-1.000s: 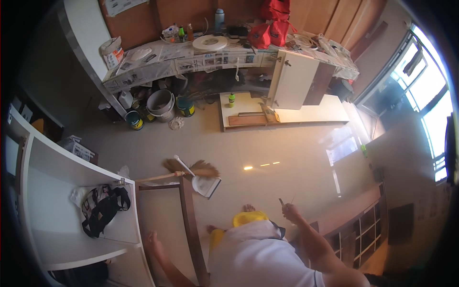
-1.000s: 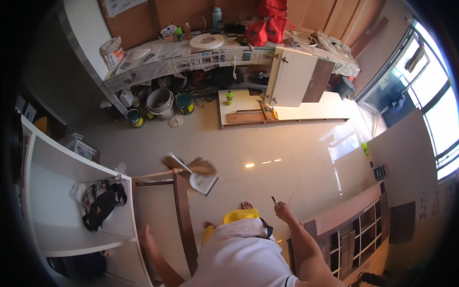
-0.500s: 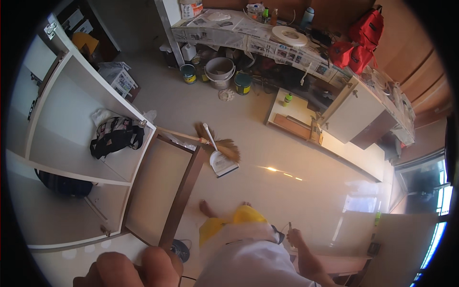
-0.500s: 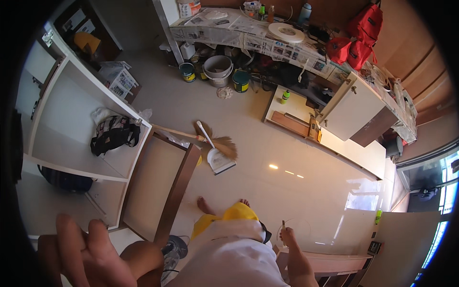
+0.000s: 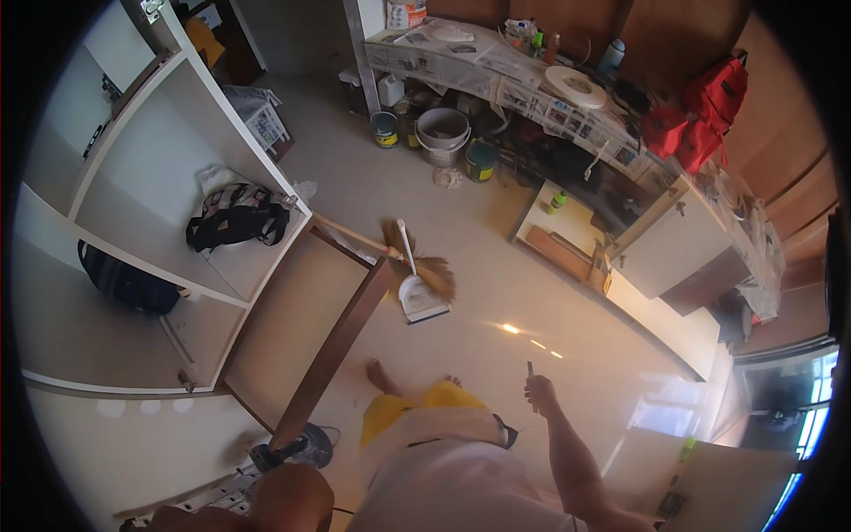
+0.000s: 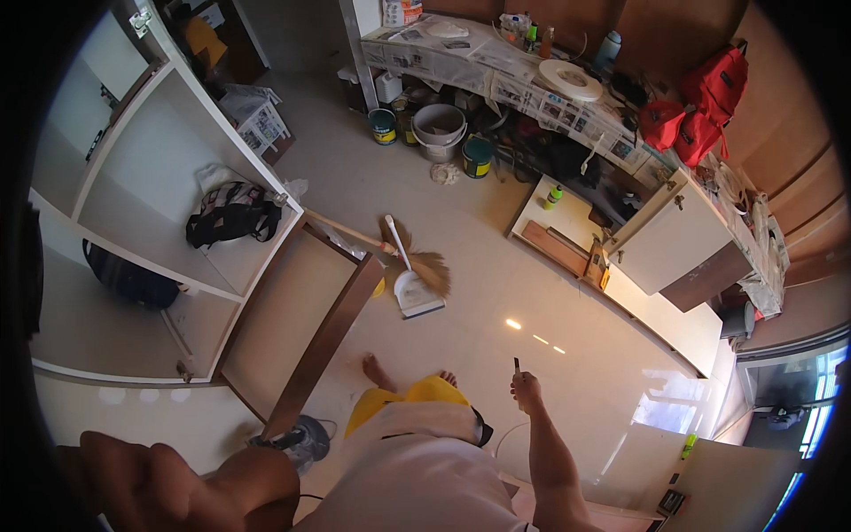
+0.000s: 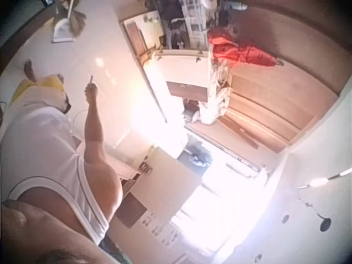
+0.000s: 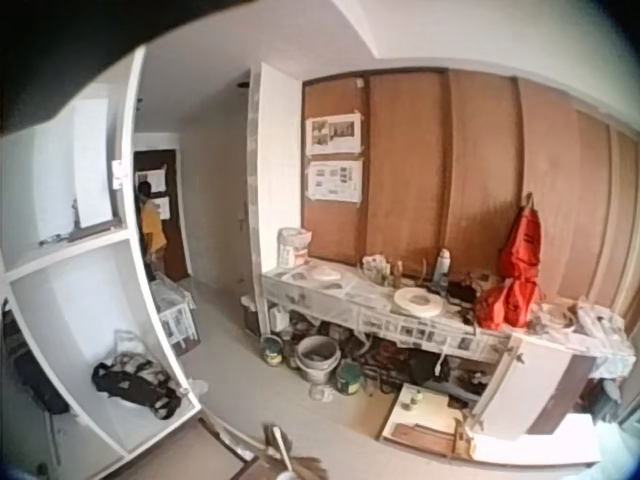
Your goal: The person applies a strip of white edge banding to the front edge of a white cabinet door. They smooth the strip along the edge, press it firmly, and trim the excess material at the ends using a utility knife.
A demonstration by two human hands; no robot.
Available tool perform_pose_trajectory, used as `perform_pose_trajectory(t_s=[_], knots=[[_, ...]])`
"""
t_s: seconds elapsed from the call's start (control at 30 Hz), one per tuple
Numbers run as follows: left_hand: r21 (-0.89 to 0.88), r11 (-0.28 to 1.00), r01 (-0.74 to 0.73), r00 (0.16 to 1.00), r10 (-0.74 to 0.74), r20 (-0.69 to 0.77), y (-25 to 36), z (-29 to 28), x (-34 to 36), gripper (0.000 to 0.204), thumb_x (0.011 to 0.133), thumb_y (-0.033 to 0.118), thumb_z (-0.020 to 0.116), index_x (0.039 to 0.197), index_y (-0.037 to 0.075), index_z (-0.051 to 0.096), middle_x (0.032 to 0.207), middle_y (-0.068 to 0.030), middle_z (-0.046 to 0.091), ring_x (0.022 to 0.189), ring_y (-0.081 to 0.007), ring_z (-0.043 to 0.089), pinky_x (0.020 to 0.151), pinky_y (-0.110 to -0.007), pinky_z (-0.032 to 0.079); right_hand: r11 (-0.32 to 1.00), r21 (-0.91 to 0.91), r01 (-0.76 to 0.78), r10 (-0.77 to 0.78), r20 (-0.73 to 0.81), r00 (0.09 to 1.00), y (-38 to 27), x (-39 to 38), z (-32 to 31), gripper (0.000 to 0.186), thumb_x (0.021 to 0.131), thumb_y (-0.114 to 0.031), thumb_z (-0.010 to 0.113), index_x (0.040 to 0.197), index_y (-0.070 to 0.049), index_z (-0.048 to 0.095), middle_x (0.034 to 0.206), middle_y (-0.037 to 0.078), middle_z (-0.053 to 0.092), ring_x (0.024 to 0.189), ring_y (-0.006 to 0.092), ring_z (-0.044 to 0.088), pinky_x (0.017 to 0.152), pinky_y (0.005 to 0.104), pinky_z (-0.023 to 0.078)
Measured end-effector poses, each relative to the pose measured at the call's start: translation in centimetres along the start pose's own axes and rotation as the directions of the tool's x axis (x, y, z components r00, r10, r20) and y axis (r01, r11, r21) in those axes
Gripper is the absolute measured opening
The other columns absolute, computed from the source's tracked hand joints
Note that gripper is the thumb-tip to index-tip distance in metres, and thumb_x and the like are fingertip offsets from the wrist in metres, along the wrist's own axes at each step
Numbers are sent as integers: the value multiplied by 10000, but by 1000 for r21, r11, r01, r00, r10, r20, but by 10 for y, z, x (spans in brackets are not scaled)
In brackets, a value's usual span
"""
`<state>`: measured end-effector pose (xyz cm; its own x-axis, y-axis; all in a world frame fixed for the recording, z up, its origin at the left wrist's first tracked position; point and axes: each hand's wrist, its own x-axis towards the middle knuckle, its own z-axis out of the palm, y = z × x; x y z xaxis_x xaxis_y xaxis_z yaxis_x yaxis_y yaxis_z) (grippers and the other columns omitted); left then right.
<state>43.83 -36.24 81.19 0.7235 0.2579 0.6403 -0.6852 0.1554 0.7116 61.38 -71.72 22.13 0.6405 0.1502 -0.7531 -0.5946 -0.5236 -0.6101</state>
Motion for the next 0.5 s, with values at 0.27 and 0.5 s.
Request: perform_pose_trajectory(t_s=[0.27,0.5], knots=[[108,992,-71,997,75,-35,7,-13,-9,246,945,326,635,1083,123,622,1077,-58,586,1077,-248,449,924,-420,338,994,23,-105,102,99,990,52,-14,37,189,948,-211,586,1006,-38,633,813,69,654,649,173,643,556,324,523],[223,961,-161,982,180,-65,19,-24,-11,282,951,359,617,1080,110,640,1082,-67,613,1077,-256,475,930,-433,353,991,-31,-130,132,53,990,81,-30,44,181,940,-178,566,988,-16,629,792,79,658,638,176,642,547,348,522]])
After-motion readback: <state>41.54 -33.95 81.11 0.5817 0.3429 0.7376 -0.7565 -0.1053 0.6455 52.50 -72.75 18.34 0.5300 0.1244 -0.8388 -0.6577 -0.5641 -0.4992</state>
